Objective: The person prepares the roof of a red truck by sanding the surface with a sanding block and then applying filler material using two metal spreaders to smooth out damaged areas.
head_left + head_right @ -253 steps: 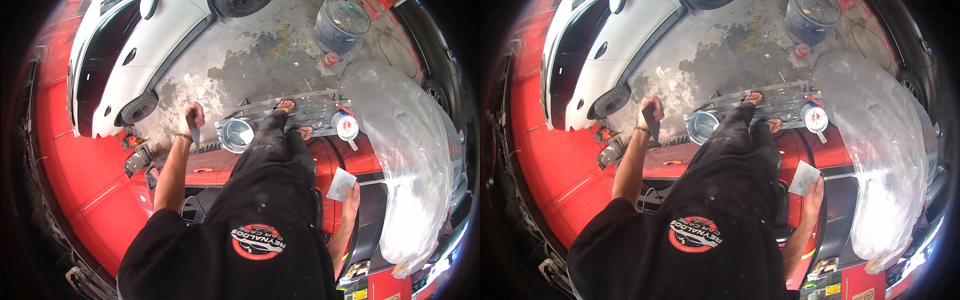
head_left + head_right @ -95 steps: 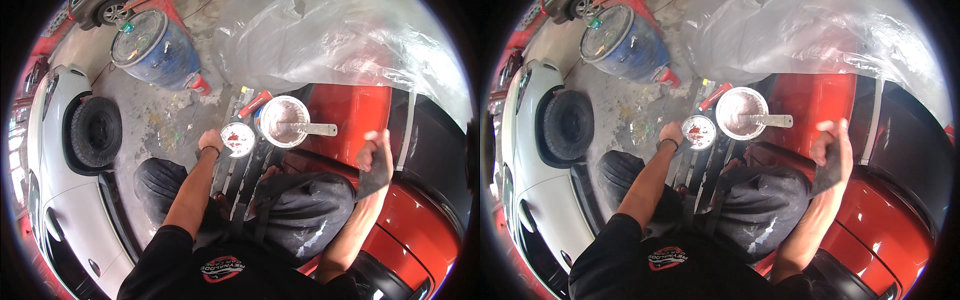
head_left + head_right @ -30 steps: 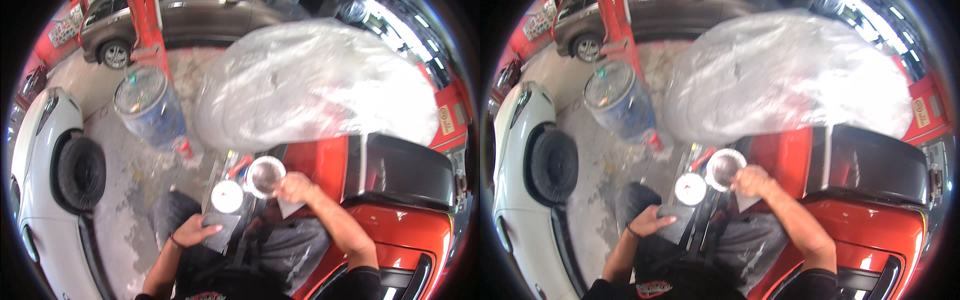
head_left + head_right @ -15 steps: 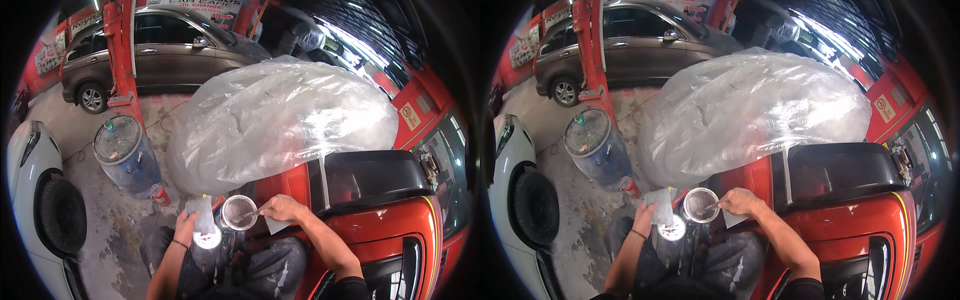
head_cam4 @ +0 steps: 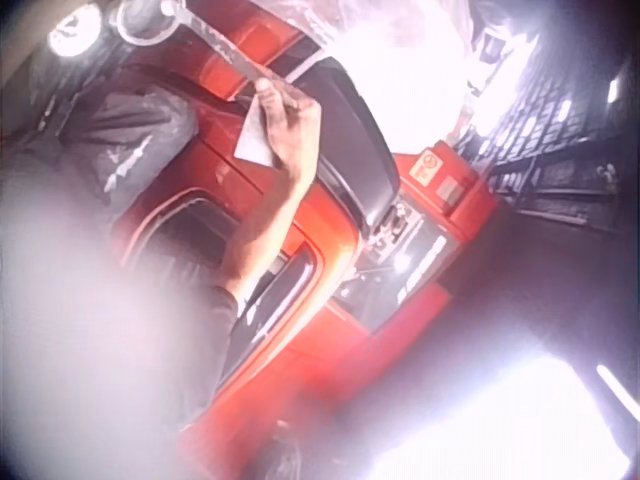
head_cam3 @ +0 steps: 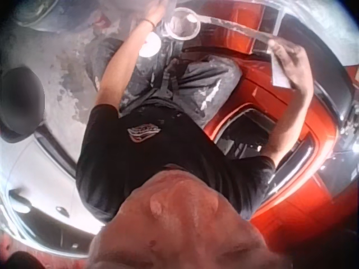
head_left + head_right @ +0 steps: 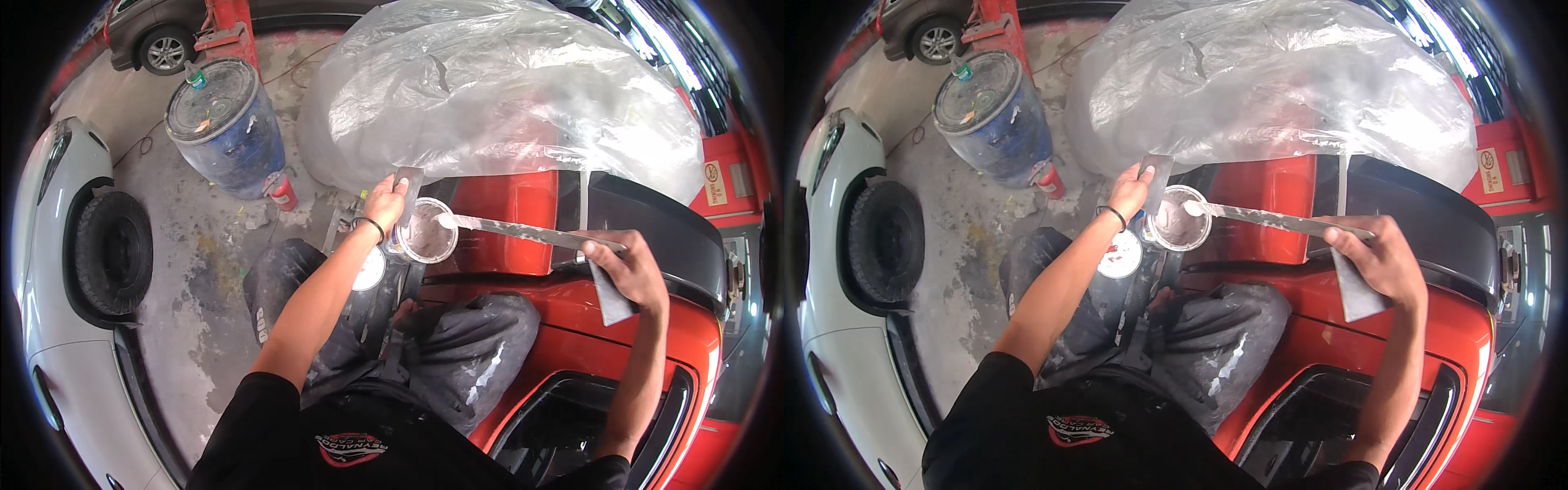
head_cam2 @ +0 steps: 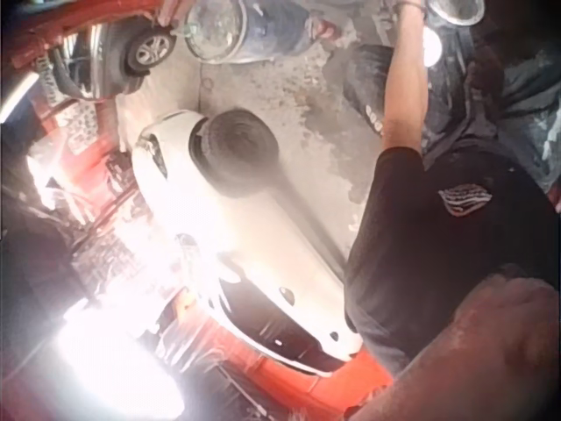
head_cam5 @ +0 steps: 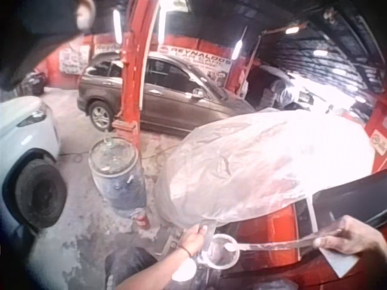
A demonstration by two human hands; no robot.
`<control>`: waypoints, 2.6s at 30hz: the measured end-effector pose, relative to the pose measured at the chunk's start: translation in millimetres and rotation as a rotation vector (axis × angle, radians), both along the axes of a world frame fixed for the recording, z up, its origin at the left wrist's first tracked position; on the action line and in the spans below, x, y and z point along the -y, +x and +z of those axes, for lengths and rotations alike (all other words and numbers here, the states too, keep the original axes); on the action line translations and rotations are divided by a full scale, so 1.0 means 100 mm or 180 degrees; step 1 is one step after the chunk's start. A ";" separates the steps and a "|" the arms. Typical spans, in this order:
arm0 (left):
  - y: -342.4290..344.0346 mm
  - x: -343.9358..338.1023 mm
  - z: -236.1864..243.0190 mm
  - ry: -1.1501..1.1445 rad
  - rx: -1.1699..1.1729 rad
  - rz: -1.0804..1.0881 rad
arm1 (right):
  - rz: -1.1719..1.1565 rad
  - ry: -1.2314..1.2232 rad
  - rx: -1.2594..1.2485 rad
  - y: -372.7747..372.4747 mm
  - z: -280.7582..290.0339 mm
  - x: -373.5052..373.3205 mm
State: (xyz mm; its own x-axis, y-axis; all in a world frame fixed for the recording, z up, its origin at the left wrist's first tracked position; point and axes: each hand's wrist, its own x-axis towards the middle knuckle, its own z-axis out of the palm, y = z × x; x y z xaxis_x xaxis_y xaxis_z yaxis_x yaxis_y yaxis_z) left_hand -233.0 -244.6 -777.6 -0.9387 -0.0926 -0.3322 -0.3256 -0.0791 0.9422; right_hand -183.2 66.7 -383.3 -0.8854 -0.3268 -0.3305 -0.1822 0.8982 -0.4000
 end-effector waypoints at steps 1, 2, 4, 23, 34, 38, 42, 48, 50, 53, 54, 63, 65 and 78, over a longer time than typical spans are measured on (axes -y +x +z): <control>-0.03 -0.06 0.01 -0.0184 -0.0060 -0.0061 | 0.0004 -0.0158 -0.0096 0.04 0.07 -0.04; -0.06 -0.15 0.03 -0.0362 -0.0126 -0.0127 | 0.0005 -0.0309 -0.0197 0.09 0.14 -0.06; -0.12 -0.27 -0.07 -0.0563 -0.0227 -0.0049 | -0.0134 -0.0177 -0.0191 0.15 0.36 -0.02; 0.07 0.00 0.64 0.3067 0.1082 0.0212 | 0.0486 -0.0035 -0.0907 0.70 0.10 0.11; -0.05 0.12 0.21 0.2833 0.1262 0.0150 | 0.1381 0.0624 -0.1483 0.87 0.19 0.38; 0.06 0.06 0.18 0.2453 0.1116 -0.0004 | 0.1239 0.0601 -0.1400 0.83 0.34 0.29; 0.18 -0.05 0.18 0.2168 0.1108 -0.0228 | 0.0649 0.0198 -0.1028 0.79 0.49 0.22; 0.35 0.40 0.10 0.1606 0.1138 0.0259 | 0.0400 0.0108 -0.0529 0.34 0.21 0.17; 0.39 0.67 0.33 0.2039 0.0936 0.0558 | 0.0446 0.0150 -0.0176 0.11 -0.06 0.19; 0.37 1.01 0.50 0.2098 0.0523 0.0940 | 0.0600 0.0208 -0.0284 -0.30 -0.78 0.11; 0.36 1.09 0.57 0.2408 0.0329 0.0866 | 0.0632 0.0302 -0.0433 -0.46 -0.99 0.03; 0.64 1.50 0.59 0.3384 -0.0504 0.1857 | -0.0765 -0.2600 0.0954 -0.15 -1.73 1.37; 0.61 1.56 0.58 0.3615 -0.0656 0.1989 | -0.1393 -0.3509 0.1157 0.07 -2.34 1.62; 0.76 1.54 0.69 0.3409 -0.0801 0.2311 | -0.2581 -0.5814 0.4252 0.83 -4.21 2.13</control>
State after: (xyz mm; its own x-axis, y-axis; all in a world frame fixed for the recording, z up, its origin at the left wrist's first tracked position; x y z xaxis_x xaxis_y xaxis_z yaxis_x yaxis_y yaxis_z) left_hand -157.0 -398.5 -708.7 -0.8337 -0.4003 -0.3804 0.2806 -0.9004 0.3325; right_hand -99.9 -146.0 -804.3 -0.5724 -0.6602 -0.4863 0.7867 -0.6094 -0.0987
